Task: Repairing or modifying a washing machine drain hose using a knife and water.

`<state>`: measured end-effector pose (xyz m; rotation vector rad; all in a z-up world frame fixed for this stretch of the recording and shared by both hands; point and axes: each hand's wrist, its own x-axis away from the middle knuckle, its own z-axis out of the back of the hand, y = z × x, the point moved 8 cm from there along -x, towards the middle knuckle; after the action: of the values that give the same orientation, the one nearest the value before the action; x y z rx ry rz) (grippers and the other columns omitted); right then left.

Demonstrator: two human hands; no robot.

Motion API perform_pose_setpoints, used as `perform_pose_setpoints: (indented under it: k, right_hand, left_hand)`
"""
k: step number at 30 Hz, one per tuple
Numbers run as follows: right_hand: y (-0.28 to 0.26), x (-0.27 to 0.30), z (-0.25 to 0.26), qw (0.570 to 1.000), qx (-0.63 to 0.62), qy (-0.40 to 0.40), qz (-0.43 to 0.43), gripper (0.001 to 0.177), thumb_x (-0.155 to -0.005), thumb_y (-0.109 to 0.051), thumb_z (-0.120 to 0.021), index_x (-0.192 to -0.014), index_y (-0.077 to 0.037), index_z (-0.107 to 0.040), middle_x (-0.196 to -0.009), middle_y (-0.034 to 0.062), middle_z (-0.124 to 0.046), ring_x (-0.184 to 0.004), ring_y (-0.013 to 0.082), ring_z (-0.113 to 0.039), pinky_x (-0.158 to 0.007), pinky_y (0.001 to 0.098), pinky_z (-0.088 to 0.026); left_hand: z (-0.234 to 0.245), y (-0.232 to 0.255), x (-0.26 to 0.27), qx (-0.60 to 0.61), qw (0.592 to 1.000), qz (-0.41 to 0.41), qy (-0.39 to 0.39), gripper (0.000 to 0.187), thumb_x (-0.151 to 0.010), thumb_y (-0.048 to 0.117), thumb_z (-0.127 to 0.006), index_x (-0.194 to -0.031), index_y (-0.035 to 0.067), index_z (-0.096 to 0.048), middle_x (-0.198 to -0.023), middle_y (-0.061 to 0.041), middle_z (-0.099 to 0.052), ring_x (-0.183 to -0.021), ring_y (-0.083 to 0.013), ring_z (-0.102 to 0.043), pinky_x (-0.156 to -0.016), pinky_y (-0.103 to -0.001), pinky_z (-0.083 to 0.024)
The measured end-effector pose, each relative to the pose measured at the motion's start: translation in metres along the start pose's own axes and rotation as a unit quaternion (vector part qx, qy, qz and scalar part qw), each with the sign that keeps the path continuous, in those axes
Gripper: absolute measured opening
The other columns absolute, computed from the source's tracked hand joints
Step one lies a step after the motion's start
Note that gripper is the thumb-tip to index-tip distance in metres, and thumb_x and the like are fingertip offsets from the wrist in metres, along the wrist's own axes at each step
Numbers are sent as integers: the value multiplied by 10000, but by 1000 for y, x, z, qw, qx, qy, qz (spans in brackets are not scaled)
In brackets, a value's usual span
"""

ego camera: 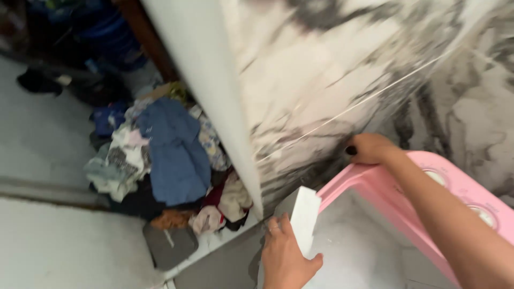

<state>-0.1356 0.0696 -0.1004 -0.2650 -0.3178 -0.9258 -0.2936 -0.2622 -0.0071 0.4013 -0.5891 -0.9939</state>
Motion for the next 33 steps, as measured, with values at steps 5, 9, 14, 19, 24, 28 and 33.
perform_pose_setpoints:
  k: [5,9,14,19,24,28,33]
  right_hand:
    - [6,-6,-5,1000,-21,23,-2,510,-708,-379,-814,-1185,-209,-754,-1123,75,-771,-1078,304,-720,-930,438,-567]
    - [-17,3,8,999,-23,22,-43,562,-715,-444,-842,-1213,-205,-740,-1182,53,-756,-1129,288,-700,-970,427,-546]
    - [-90,35,0,995,50,15,-87,427,-771,-440,-785,-1153,-253,-758,-1090,48,-771,-1057,273,-725,-916,426,-579]
    - [-139,24,-40,988,138,1,-65,319,-794,-474,-763,-1047,-282,-790,-940,50,-794,-950,239,-755,-950,430,-521]
    - [-134,29,-45,986,-102,55,-123,371,-724,-367,-818,-1040,-178,-775,-882,93,-790,-752,308,-749,-735,421,-605]
    - [-145,22,-58,987,-78,74,-116,363,-680,-310,-847,-1003,-158,-780,-883,67,-797,-764,269,-741,-762,399,-601]
    - [-158,19,-72,984,-124,85,-100,576,-519,-319,-1003,-1018,-149,-769,-922,46,-794,-863,228,-734,-832,390,-588]
  left_hand:
    - [-40,-41,3,-21,998,-41,-51,941,-687,231,-856,-1428,-128,-402,-1209,-263,-601,-1031,-378,-676,-855,-398,-572]
    - [-42,-39,6,-10,993,-111,-42,897,-682,208,-846,-1379,-186,-441,-1116,-284,-650,-929,-362,-717,-805,-385,-589]
    - [-67,-52,13,10,991,-123,-47,966,-699,313,-851,-1392,-193,-407,-1107,-271,-647,-929,-367,-699,-812,-423,-571]
    - [-99,-74,13,0,988,-144,-51,1100,-744,429,-879,-1421,-236,-324,-1216,-358,-560,-968,-398,-659,-792,-443,-571]
    - [-41,-108,-6,191,971,-94,-107,547,-954,505,-700,-1189,13,-653,-1168,-194,-657,-1126,-364,-637,-958,-482,-492]
    - [-18,-122,-63,274,938,-213,7,252,-1043,243,-571,-1137,34,-675,-1195,-173,-683,-1180,-352,-646,-1041,-457,-480]
    - [-80,-115,-139,350,910,-202,-93,448,-1032,167,-465,-1433,-14,-550,-1383,-271,-573,-1279,-444,-538,-1090,-489,-429]
